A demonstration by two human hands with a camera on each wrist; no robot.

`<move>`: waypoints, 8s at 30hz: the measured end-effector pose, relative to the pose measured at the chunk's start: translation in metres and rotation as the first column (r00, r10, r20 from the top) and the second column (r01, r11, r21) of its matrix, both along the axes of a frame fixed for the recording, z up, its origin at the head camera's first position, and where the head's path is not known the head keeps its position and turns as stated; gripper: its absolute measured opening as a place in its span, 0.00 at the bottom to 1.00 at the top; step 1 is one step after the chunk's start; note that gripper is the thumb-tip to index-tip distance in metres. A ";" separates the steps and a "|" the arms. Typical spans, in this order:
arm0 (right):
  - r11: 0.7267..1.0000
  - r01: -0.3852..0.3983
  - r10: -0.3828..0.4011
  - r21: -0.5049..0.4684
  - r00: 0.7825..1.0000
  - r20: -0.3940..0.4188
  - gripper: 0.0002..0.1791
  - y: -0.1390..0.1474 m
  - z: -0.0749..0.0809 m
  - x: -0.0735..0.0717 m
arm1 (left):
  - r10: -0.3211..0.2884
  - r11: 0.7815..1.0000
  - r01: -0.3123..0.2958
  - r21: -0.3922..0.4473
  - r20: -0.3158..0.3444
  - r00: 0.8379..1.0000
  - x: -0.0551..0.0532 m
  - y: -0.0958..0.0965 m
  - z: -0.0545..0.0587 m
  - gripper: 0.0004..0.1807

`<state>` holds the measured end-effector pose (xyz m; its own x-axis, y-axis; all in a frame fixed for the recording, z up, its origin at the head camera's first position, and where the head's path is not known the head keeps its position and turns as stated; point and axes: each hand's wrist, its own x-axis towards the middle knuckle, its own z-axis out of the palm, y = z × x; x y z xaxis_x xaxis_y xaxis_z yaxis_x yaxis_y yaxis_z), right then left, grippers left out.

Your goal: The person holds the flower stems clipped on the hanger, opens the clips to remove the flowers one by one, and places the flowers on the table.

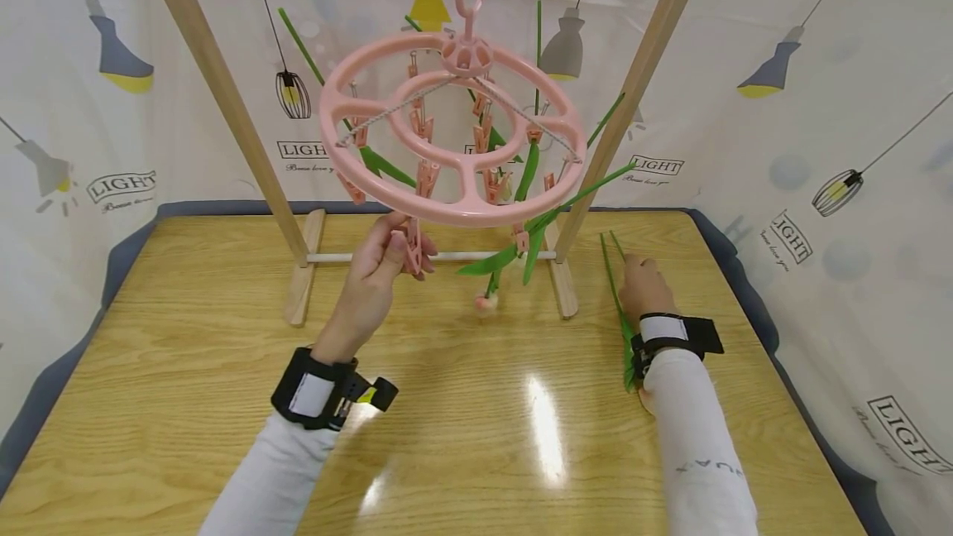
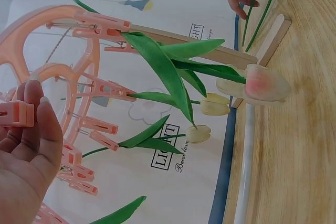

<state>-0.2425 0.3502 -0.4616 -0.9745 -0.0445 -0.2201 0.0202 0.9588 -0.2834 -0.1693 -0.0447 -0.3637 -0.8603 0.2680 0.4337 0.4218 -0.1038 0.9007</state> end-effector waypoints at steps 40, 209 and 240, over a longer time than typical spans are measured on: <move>0.929 -0.057 0.013 -0.366 0.993 -0.121 0.29 -0.007 0.054 0.002 | 0.011 0.999 -0.012 0.036 0.015 1.000 0.000 0.001 0.006 0.21; -0.094 -0.549 -0.054 -0.831 0.836 -0.546 0.18 -0.173 0.149 0.073 | -0.006 0.997 0.005 -0.082 -0.016 1.000 0.010 0.038 0.002 0.26; 0.022 -0.536 -0.083 -0.844 0.841 -0.535 0.21 -0.182 0.136 0.074 | 0.064 0.995 -0.064 -0.074 -0.011 0.998 0.007 0.037 0.003 0.18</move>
